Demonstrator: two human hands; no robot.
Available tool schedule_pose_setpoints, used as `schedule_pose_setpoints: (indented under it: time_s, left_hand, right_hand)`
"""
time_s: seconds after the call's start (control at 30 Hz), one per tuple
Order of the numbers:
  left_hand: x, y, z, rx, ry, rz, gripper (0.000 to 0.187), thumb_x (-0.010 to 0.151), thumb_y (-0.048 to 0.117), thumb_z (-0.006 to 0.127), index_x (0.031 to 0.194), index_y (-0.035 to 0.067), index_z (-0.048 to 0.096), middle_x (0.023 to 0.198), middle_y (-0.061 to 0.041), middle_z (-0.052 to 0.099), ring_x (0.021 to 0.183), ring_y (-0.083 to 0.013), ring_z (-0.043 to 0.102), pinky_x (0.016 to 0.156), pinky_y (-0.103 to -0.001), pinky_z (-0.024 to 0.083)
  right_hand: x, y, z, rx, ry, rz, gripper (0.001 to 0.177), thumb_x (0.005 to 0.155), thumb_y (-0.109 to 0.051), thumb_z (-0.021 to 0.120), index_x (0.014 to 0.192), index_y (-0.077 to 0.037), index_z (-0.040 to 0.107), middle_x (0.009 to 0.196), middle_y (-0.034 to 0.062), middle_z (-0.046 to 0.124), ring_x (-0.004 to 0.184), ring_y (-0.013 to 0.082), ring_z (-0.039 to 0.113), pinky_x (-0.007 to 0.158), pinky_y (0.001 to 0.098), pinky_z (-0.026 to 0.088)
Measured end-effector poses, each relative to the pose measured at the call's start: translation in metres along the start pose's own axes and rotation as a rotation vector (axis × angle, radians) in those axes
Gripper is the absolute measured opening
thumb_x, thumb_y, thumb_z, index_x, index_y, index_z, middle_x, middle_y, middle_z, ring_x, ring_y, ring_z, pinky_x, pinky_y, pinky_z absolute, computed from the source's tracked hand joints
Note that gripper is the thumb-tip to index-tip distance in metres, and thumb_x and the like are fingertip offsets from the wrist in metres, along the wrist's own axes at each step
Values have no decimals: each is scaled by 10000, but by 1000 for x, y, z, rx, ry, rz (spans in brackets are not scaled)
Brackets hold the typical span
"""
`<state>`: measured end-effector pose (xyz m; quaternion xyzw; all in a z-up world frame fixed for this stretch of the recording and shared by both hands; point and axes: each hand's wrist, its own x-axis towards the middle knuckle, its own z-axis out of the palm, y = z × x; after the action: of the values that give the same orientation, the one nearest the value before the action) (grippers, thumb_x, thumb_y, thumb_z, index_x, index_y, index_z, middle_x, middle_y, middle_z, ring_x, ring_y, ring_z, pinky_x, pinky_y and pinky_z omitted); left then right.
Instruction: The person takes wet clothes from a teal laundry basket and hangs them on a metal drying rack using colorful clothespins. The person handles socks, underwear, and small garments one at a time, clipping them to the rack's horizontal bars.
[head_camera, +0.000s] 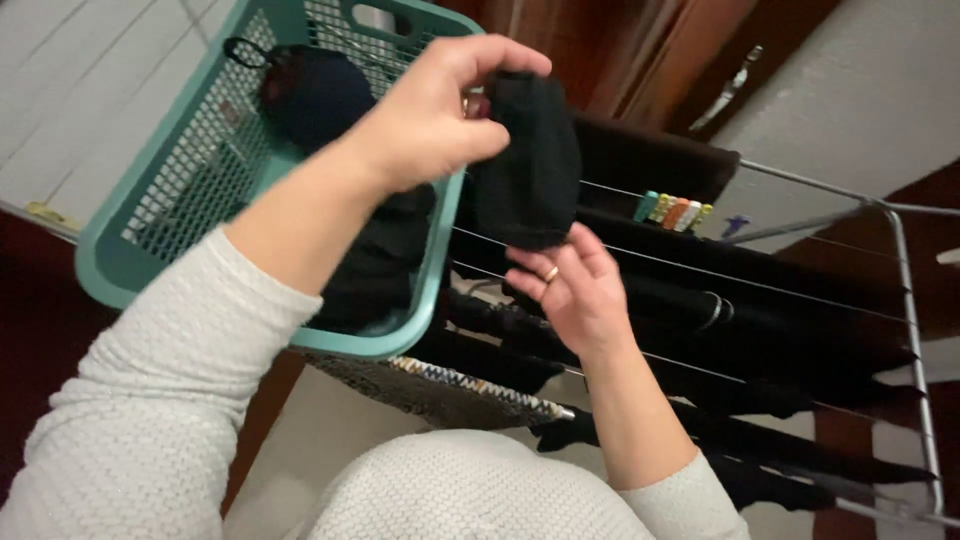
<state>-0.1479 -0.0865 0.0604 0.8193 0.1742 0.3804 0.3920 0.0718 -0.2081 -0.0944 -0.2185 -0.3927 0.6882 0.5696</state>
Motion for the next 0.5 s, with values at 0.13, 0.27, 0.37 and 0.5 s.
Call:
schedule_pose_setpoints:
  time_s: [0.13, 0.27, 0.37, 0.5]
  left_hand:
    - [-13, 13, 50, 238, 175, 38, 490, 815, -44, 637, 1301, 13, 599, 1188, -115, 695, 895, -170, 689, 743, -267, 570]
    - [-32, 36, 93, 275, 272, -55, 405, 841, -10, 704, 1232, 59, 627, 1025, -67, 658, 587, -107, 428, 568, -244, 501]
    - [-43, 11, 115, 292, 280, -50, 490, 796, -14, 796, 1253, 119, 680, 981, -78, 634, 765, -247, 662, 512, -260, 624]
    - [-56, 0, 135, 237, 235, -143, 381, 792, -60, 780, 1145, 47, 684, 891, -152, 629, 648, -274, 705, 528, -300, 638]
  right_hand:
    - [-14, -26, -11, -215, 566, -246, 226, 924, -112, 748, 1138, -69, 688, 988, 99, 738, 817, 217, 732, 707, 379, 672]
    - [-39, -64, 6, -389, 662, -125, 526, 847, -124, 776, 1355, -109, 638, 1090, 46, 713, 957, 184, 720, 719, 283, 589]
    - [-50, -63, -33, -553, 688, -332, 529, 770, -26, 903, 1244, -43, 667, 1033, 87, 726, 763, 112, 735, 600, 202, 644]
    - [-74, -102, -25, -1021, 646, -392, 432, 818, -39, 926, 1178, -64, 687, 838, 88, 733, 662, 96, 700, 596, 183, 568]
